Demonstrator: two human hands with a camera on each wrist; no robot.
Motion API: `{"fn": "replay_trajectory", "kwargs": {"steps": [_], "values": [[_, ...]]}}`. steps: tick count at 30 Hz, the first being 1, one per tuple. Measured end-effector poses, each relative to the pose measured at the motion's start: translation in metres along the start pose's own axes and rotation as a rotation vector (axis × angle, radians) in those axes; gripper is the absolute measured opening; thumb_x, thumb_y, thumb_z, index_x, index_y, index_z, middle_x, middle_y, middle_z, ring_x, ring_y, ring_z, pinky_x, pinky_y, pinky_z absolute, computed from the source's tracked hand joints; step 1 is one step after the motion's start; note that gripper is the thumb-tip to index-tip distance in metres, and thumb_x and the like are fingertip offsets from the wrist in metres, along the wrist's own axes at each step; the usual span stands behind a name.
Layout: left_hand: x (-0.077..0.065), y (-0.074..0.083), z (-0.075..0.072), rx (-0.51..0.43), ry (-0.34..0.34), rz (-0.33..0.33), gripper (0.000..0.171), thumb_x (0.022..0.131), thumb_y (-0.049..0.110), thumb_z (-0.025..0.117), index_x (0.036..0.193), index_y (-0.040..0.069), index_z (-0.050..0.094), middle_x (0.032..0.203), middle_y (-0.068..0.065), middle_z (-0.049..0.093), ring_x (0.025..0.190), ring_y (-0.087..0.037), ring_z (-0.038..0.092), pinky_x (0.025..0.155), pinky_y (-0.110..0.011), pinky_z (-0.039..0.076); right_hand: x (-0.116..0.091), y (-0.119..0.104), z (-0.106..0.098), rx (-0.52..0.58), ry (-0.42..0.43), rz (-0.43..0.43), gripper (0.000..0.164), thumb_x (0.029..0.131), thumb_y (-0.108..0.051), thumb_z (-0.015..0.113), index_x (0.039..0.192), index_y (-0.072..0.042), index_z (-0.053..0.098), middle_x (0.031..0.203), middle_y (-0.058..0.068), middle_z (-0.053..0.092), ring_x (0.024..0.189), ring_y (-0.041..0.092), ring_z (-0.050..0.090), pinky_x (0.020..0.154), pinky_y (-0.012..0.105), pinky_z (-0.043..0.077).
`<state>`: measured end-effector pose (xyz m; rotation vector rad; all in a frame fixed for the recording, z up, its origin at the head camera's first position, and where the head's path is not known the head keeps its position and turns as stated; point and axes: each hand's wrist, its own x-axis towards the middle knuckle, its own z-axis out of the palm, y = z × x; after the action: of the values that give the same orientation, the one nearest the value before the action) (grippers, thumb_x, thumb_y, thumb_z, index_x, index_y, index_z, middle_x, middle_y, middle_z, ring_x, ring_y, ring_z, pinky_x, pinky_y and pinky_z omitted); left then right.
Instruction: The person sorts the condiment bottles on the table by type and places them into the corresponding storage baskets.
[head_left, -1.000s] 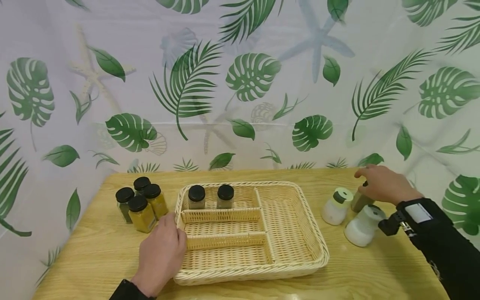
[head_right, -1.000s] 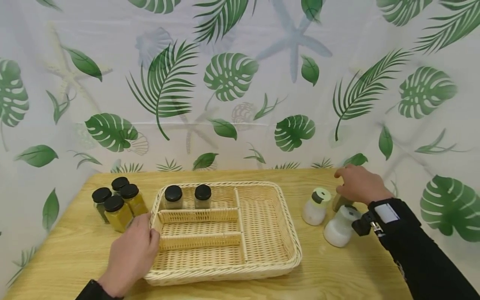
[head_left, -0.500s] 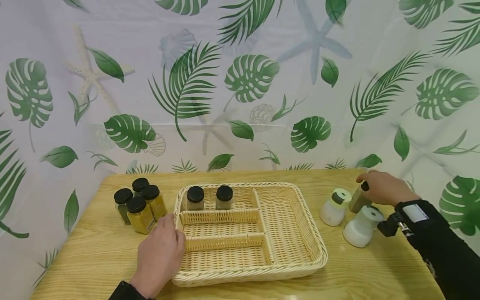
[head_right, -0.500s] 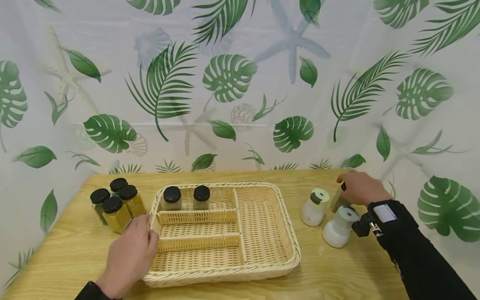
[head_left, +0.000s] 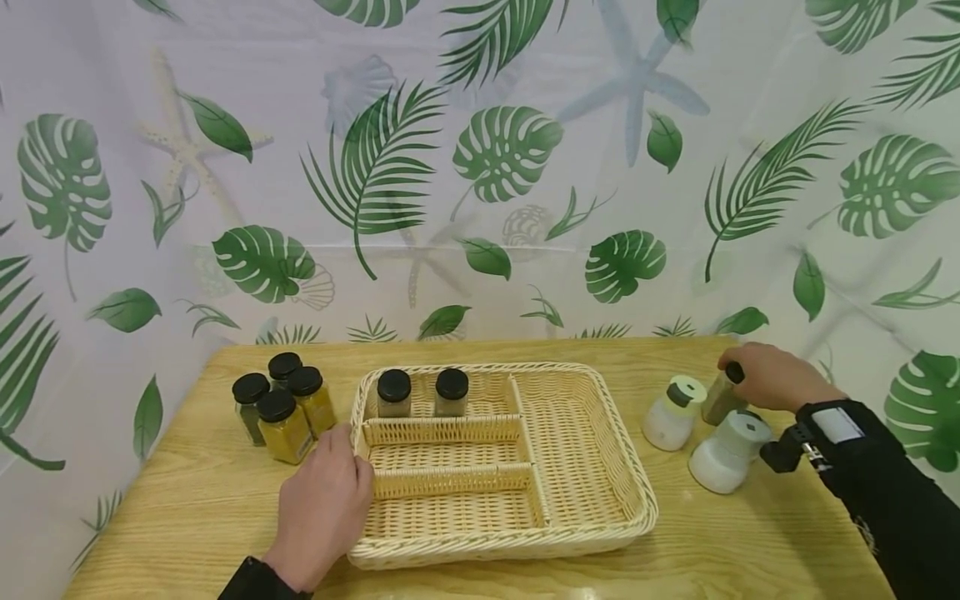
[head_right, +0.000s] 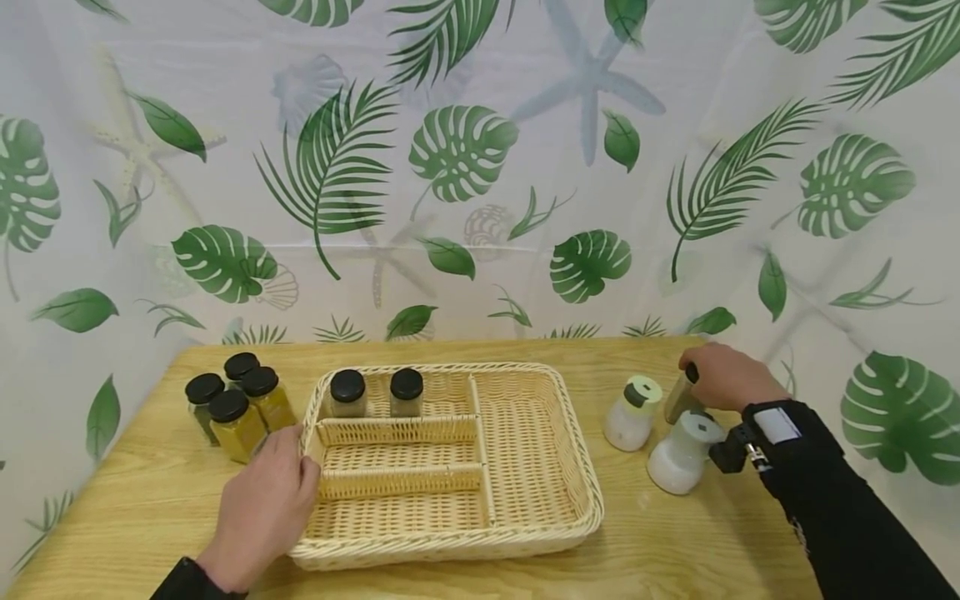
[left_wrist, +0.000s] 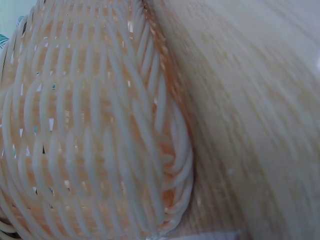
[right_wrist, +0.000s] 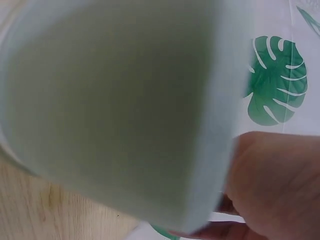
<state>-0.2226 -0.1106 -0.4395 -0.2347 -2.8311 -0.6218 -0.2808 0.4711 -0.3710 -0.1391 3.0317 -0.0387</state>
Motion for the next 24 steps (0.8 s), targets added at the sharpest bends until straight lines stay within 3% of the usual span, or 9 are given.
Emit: {"fn": "replay_trajectory", "kwargs": {"steps": [7, 16, 24], "values": [[0.0, 0.001, 0.001, 0.006, -0.011, -0.003, 0.044, 0.1, 0.02, 0.044, 0.134, -0.006, 0.052, 0.122, -0.023, 0.062, 0.094, -0.037, 0.069, 0.059, -0.048, 0.053, -0.004, -0.002, -0.004, 0.02, 0.018, -0.019, 0.037, 0.086, -0.009, 0.069, 0.12, 0.007, 0.066, 0.113, 0.026, 0.066, 0.1, 0.041, 0.062, 0.079, 0.054, 0.052], [0.0, 0.0, 0.001, 0.01, 0.001, -0.002, 0.044, 0.1, 0.02, 0.044, 0.134, -0.006, 0.052, 0.121, -0.023, 0.062, 0.093, -0.037, 0.069, 0.059, -0.049, 0.054, 0.0, -0.029, -0.029, 0.008, 0.067, -0.037, 0.04, 0.086, -0.008, 0.068, 0.124, 0.004, 0.065, 0.117, 0.025, 0.066, 0.106, 0.042, 0.062, 0.084, 0.059, 0.05], [0.001, 0.0, 0.0, 0.01, -0.014, -0.009, 0.044, 0.1, 0.021, 0.044, 0.135, -0.006, 0.052, 0.123, -0.023, 0.062, 0.093, -0.037, 0.069, 0.059, -0.048, 0.054, 0.002, -0.055, -0.051, -0.03, 0.103, -0.064, 0.039, 0.087, -0.007, 0.066, 0.126, 0.001, 0.065, 0.112, 0.02, 0.064, 0.09, 0.029, 0.061, 0.074, 0.05, 0.052]]}}
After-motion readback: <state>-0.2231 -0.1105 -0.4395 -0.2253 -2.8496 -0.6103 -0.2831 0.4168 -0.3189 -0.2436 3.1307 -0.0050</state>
